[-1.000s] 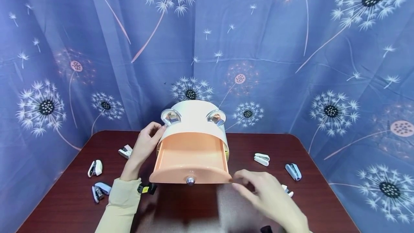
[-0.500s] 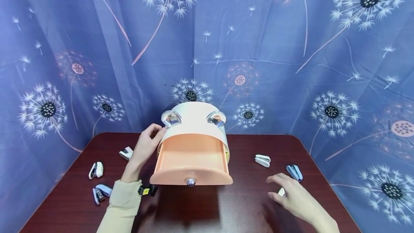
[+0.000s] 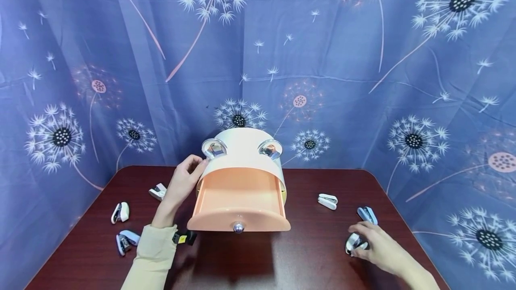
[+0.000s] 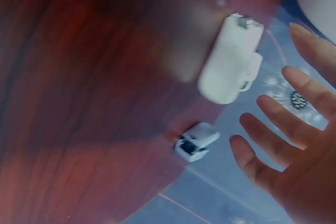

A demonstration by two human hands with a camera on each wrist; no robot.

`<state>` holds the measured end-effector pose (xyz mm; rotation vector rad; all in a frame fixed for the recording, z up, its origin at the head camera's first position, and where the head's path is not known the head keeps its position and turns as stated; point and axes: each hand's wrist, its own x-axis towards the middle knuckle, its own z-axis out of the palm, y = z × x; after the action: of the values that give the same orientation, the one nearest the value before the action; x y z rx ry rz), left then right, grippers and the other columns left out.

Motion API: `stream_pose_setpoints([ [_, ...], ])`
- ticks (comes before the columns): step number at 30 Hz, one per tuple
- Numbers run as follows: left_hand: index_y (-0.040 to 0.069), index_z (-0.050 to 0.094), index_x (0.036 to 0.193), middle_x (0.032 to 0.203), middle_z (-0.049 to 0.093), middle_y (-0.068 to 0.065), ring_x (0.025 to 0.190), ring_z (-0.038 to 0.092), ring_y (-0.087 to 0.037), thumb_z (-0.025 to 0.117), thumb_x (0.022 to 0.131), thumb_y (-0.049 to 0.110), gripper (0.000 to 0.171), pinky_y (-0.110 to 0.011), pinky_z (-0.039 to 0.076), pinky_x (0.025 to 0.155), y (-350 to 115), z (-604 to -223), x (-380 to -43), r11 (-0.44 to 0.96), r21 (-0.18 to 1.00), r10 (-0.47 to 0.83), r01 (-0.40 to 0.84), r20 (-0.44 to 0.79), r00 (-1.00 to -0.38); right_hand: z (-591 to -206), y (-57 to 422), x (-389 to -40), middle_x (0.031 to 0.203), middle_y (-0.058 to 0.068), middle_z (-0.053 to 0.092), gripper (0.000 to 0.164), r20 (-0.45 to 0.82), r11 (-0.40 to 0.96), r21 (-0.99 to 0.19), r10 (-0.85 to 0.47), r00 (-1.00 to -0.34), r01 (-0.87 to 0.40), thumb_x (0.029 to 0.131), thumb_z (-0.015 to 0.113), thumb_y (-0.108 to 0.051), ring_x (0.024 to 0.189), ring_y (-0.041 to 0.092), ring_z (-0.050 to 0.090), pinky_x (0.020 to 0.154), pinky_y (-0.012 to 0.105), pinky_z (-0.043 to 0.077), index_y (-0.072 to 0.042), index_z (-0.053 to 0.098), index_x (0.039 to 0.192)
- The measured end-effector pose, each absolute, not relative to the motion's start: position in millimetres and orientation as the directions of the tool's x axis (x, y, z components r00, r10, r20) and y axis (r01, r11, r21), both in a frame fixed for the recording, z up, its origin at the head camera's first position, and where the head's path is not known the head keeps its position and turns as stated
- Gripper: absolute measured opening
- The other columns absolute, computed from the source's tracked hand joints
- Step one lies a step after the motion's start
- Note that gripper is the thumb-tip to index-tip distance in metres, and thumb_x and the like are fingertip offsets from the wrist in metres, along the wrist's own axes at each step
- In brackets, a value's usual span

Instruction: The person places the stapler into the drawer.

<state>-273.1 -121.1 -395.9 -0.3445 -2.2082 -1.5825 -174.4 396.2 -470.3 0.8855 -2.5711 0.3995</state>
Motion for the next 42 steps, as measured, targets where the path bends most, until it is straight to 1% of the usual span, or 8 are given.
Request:
stream_pose_setpoints([
  [4, 0.008, 0.064, 0.094, 0.080, 0.059, -0.006, 0.073, 0.053, -0.019, 0.065, 0.096, 0.028, 0.020, -0.027, 0.042, 0.064, -123, -399, -276, 0.318, 0.839, -0.026, 0.442, 0.474, -0.880, -476, 401, -179, 0.105, 0.003, 0.062, 0.060, 0.389, 0.764, -0.148, -0.539, -0.747, -0.628, 0.058, 0.092, -0.022, 0.094, 0.012, 0.058, 0.082, 0.008, 0.035, -0.007, 0.065, 0.110],
  [8, 0.011, 0.063, 0.092, 0.080, 0.059, -0.004, 0.073, 0.054, -0.019, 0.065, 0.095, 0.030, 0.020, -0.027, 0.043, 0.063, -124, -401, -277, 0.316, 0.832, -0.019, 0.456, 0.486, -0.874, -481, 404, -182, 0.109, 0.003, 0.062, 0.066, 0.313, 0.790, -0.154, -0.531, -0.787, -0.594, 0.062, 0.091, -0.030, 0.098, 0.014, 0.059, 0.078, 0.018, 0.043, -0.004, 0.063, 0.117],
  [10, 0.011, 0.062, 0.092, 0.079, 0.060, -0.004, 0.072, 0.055, -0.019, 0.065, 0.096, 0.030, 0.019, -0.027, 0.043, 0.062, -124, -401, -277, 0.322, 0.830, -0.017, 0.455, 0.485, -0.874, -483, 405, -184, 0.109, 0.004, 0.061, 0.066, 0.301, 0.782, -0.159, -0.543, -0.784, -0.603, 0.063, 0.091, -0.030, 0.097, 0.014, 0.058, 0.077, 0.020, 0.044, -0.003, 0.063, 0.117],
  [18, 0.012, 0.062, 0.091, 0.078, 0.059, -0.004, 0.070, 0.054, -0.019, 0.064, 0.096, 0.030, 0.019, -0.027, 0.043, 0.061, -123, -401, -278, 0.320, 0.830, -0.015, 0.456, 0.485, -0.874, -492, 410, -189, 0.099, 0.003, 0.062, 0.056, 0.309, 0.739, -0.151, -0.595, -0.742, -0.656, 0.062, 0.091, -0.026, 0.086, 0.011, 0.057, 0.069, 0.025, 0.046, -0.005, 0.065, 0.106],
  [25, 0.013, 0.062, 0.091, 0.079, 0.059, -0.004, 0.072, 0.054, -0.019, 0.064, 0.096, 0.032, 0.020, -0.028, 0.043, 0.062, -124, -401, -277, 0.320, 0.836, -0.012, 0.446, 0.474, -0.880, -490, 410, -190, 0.092, -0.007, 0.058, 0.047, 0.259, 0.754, -0.226, -0.563, -0.785, -0.616, 0.067, 0.089, -0.032, 0.077, 0.002, 0.053, 0.062, 0.027, 0.045, -0.011, 0.063, 0.100],
  [31, 0.012, 0.062, 0.092, 0.081, 0.059, -0.004, 0.074, 0.055, -0.020, 0.064, 0.096, 0.032, 0.021, -0.028, 0.043, 0.063, -125, -402, -277, 0.317, 0.838, -0.015, 0.444, 0.473, -0.881, -482, 404, -189, 0.090, -0.011, 0.056, 0.042, 0.265, 0.780, -0.206, -0.537, -0.801, -0.591, 0.072, 0.085, -0.037, 0.075, -0.001, 0.051, 0.061, 0.027, 0.045, -0.014, 0.062, 0.099],
  [36, 0.012, 0.062, 0.092, 0.081, 0.059, -0.004, 0.074, 0.054, -0.020, 0.064, 0.096, 0.033, 0.021, -0.028, 0.043, 0.063, -126, -402, -277, 0.317, 0.838, -0.020, 0.444, 0.474, -0.880, -465, 394, -191, 0.090, -0.011, 0.057, 0.043, 0.269, 0.798, -0.200, -0.513, -0.815, -0.568, 0.073, 0.085, -0.038, 0.075, 0.000, 0.052, 0.062, 0.028, 0.046, -0.014, 0.063, 0.101],
  [42, 0.012, 0.062, 0.093, 0.081, 0.059, -0.004, 0.074, 0.054, -0.020, 0.064, 0.096, 0.034, 0.022, -0.028, 0.043, 0.064, -124, -401, -276, 0.320, 0.839, -0.016, 0.439, 0.468, -0.884, -439, 379, -192, 0.090, -0.015, 0.054, 0.044, 0.349, 0.787, -0.161, -0.519, -0.780, -0.596, 0.071, 0.087, -0.037, 0.076, -0.001, 0.051, 0.061, 0.028, 0.046, -0.016, 0.063, 0.102],
])
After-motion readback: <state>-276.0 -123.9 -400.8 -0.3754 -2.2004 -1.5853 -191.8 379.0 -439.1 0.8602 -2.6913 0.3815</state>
